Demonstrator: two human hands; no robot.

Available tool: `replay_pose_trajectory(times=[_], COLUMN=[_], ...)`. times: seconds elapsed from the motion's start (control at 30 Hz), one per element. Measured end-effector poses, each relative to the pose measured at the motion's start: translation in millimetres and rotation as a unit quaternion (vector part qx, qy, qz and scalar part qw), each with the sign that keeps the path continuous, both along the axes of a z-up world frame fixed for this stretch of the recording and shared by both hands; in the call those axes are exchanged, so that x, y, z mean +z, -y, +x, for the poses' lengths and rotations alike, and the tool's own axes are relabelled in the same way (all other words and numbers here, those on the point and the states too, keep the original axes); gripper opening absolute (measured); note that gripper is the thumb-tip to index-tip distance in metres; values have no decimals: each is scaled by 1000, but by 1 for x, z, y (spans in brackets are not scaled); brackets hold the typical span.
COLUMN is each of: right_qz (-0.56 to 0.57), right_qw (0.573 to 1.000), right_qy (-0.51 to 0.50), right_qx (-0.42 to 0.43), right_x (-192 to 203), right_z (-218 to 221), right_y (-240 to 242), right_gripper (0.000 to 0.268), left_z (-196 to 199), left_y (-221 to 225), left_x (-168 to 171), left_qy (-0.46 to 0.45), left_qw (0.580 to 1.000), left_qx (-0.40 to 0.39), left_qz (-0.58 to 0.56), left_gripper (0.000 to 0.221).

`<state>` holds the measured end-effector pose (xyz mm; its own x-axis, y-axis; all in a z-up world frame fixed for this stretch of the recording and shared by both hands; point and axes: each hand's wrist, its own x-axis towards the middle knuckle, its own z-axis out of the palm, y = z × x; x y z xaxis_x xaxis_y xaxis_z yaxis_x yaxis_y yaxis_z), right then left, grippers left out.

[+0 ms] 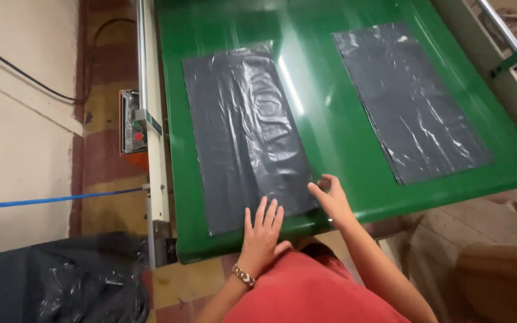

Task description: Folding plastic bags coming off a conveyor belt and placing them into a storage crate.

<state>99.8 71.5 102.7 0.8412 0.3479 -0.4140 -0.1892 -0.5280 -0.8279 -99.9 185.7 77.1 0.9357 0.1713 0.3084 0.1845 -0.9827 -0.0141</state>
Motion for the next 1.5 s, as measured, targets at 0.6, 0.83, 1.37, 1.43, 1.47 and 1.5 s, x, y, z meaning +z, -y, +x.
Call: replay_pose_trajectory(times=[0.6, 0.83, 1.37, 1.43, 1.47, 1.5], right_qz=[-164, 25, 15, 4, 32, 60], right_qw=[916, 978, 919, 843, 838, 830], right_qy=[310, 138, -16, 279, 332, 383], right_qx=[193, 156, 394, 459, 431, 401], right_x=[-3, -10, 91, 77, 79, 81], right_z=[-13, -15, 50, 83, 98, 112], right_y=[-18, 2, 66, 30, 2, -26], right_gripper=[72, 22, 80, 70, 38, 26], left_z=[0, -61, -42, -2, 18, 39], left_y=[-31, -68, -143, -177, -196, -217], left_x=[-1, 7, 117, 137, 142, 147], left_qy=[5, 134, 69, 72, 15, -43], left_qw=[978, 965, 921, 916, 895, 867], left_qx=[208, 217, -92, -82, -35, 12], left_qz=[6, 64, -372, -387, -443, -497], left_gripper=[39, 11, 16, 14, 8, 9])
